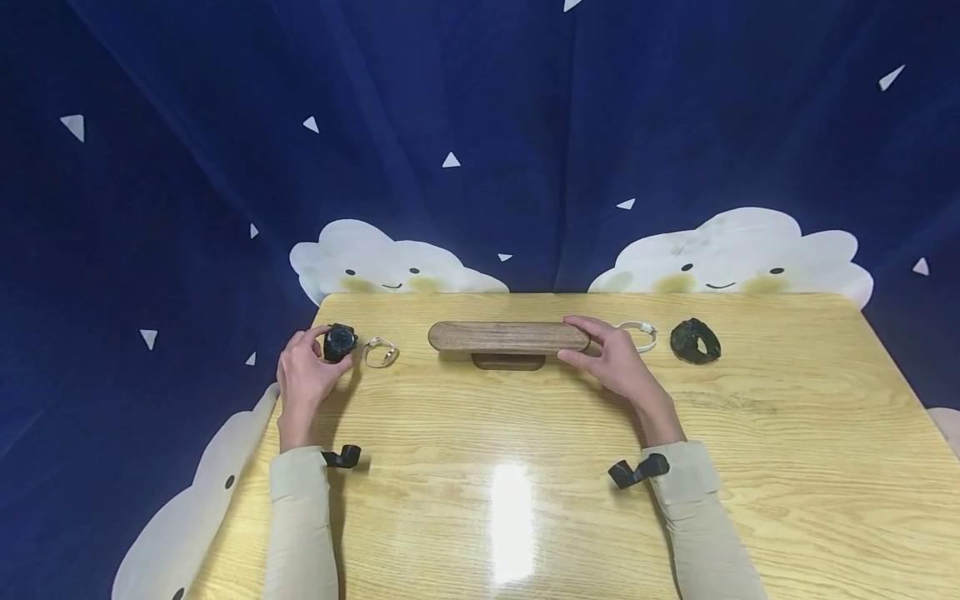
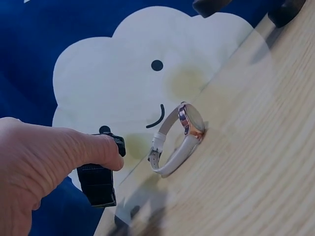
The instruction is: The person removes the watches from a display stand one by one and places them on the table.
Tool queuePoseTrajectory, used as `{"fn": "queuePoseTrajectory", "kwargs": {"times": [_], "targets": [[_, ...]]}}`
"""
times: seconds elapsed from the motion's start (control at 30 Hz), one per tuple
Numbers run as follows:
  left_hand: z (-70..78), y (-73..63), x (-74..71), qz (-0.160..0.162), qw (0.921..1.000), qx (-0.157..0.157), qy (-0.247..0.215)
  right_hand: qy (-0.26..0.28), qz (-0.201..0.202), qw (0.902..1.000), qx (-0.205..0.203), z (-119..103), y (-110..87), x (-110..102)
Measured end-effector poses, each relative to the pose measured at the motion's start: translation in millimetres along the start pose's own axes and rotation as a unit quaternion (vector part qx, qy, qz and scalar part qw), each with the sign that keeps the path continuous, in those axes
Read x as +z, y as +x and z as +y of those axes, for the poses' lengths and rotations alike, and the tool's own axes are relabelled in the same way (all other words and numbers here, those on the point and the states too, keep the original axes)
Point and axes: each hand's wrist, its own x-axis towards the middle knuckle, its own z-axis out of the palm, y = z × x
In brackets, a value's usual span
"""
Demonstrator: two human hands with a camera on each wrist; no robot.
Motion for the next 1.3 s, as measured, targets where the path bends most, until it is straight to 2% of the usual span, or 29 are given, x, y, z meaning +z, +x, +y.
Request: {"fn": "queuePoseTrajectory", "kwargs": {"times": [0.27, 0.47, 0.67, 1.0, 1.3], "targets": [[-5.1, -1.8, 1.4, -0.003, 0.9994, 0.009, 0.033, 0.014, -0.004, 0.9998, 0.014, -2.5, 0.5, 1.4], [-6.6, -1.0, 3.3, -0.013, 0.9985, 0.004, 0.054, 0.017, -0.002, 0.9998, 0.004, -7.2, 0.4, 1.1], [-5.7, -0.1, 7.2, -0.023, 0.9976, 0.008, 0.064, 0.013, -0.003, 0.9999, 0.004, -5.3, 1.1, -0.2], [-2.8, 0.3, 14.2, -0.016, 0.9961, 0.013, 0.085, 0.012, -0.005, 0.9999, 0.002, -2.8, 2.8, -2.6], [-4.2, -5.3, 19.0, -0.019, 0.9954, 0.018, 0.092, 0.008, -0.007, 0.9999, 0.014, -0.3, -1.2, -0.2]]}}
